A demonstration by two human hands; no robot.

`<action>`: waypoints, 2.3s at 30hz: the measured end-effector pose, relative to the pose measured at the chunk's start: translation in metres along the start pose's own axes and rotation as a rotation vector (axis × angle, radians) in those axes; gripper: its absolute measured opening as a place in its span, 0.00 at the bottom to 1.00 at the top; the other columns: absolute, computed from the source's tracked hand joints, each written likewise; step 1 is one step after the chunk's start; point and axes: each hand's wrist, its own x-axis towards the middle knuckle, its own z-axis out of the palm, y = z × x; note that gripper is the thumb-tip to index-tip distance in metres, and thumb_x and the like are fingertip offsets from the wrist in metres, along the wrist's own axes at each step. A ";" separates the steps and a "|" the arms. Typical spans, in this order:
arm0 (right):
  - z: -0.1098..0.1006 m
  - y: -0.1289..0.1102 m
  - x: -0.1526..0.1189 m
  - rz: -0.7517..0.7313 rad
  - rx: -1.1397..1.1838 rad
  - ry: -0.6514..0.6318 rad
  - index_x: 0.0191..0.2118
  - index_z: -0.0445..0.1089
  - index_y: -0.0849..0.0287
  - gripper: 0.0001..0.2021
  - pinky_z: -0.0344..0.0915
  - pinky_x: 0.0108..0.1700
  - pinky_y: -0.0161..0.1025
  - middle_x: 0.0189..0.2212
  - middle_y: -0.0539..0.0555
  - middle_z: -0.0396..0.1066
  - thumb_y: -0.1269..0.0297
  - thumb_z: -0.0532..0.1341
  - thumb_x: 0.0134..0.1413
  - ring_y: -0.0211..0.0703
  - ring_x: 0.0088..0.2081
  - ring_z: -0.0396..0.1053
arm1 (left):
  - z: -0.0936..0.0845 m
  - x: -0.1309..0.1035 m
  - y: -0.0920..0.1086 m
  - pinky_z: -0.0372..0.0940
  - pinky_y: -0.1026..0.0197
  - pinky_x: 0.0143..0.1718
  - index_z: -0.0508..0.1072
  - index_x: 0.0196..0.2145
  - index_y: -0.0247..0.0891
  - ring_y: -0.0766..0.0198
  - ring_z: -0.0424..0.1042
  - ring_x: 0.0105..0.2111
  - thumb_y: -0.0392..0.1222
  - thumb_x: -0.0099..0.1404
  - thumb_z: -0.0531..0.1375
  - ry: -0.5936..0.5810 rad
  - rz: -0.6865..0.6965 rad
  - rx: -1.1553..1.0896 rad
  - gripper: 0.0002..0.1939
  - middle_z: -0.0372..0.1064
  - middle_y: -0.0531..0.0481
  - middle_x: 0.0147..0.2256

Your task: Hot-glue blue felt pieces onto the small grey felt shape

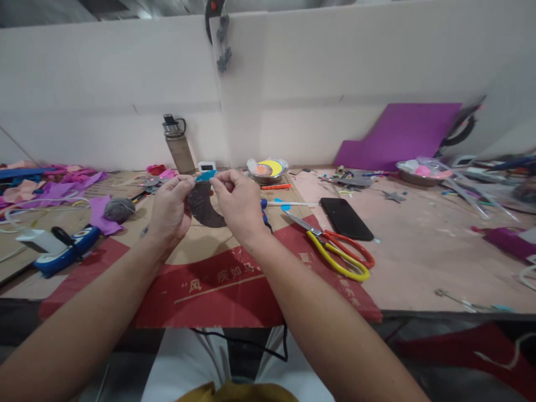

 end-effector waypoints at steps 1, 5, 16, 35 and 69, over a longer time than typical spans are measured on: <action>0.000 0.000 0.000 0.001 0.000 0.005 0.27 0.70 0.61 0.07 0.52 0.30 0.36 0.19 0.43 0.56 0.64 0.62 0.54 0.32 0.23 0.51 | 0.000 0.000 0.000 0.63 0.66 0.28 0.69 0.24 0.38 0.69 0.65 0.23 0.40 0.53 0.65 0.000 -0.001 0.005 0.08 0.64 0.55 0.23; 0.002 0.002 0.000 0.078 0.094 -0.022 0.27 0.70 0.61 0.07 0.51 0.28 0.35 0.18 0.43 0.56 0.65 0.63 0.52 0.31 0.23 0.50 | 0.002 -0.003 0.003 0.63 0.65 0.27 0.69 0.25 0.38 0.69 0.65 0.22 0.41 0.53 0.65 0.015 -0.016 0.011 0.08 0.64 0.55 0.22; 0.002 -0.001 0.002 0.401 0.554 -0.172 0.25 0.62 0.58 0.11 0.45 0.20 0.30 0.18 0.41 0.53 0.63 0.65 0.48 0.27 0.18 0.46 | -0.002 0.005 0.008 0.63 0.64 0.25 0.72 0.26 0.38 0.66 0.68 0.24 0.41 0.49 0.65 -0.101 -0.277 -0.095 0.06 0.69 0.53 0.24; -0.001 0.015 0.006 0.294 0.489 -0.162 0.26 0.59 0.56 0.16 0.44 0.20 0.31 0.18 0.41 0.50 0.56 0.66 0.47 0.28 0.19 0.45 | -0.014 0.007 0.013 0.59 0.63 0.26 0.78 0.27 0.38 0.65 0.68 0.26 0.53 0.60 0.65 -0.102 0.154 0.401 0.15 0.74 0.48 0.28; -0.001 0.019 0.005 0.120 0.398 -0.128 0.30 0.63 0.56 0.13 0.48 0.23 0.32 0.21 0.43 0.57 0.53 0.64 0.51 0.29 0.21 0.51 | -0.004 -0.003 0.017 0.50 0.69 0.14 0.79 0.31 0.37 0.73 0.62 0.20 0.45 0.52 0.70 -0.262 -0.200 0.085 0.11 0.74 0.47 0.30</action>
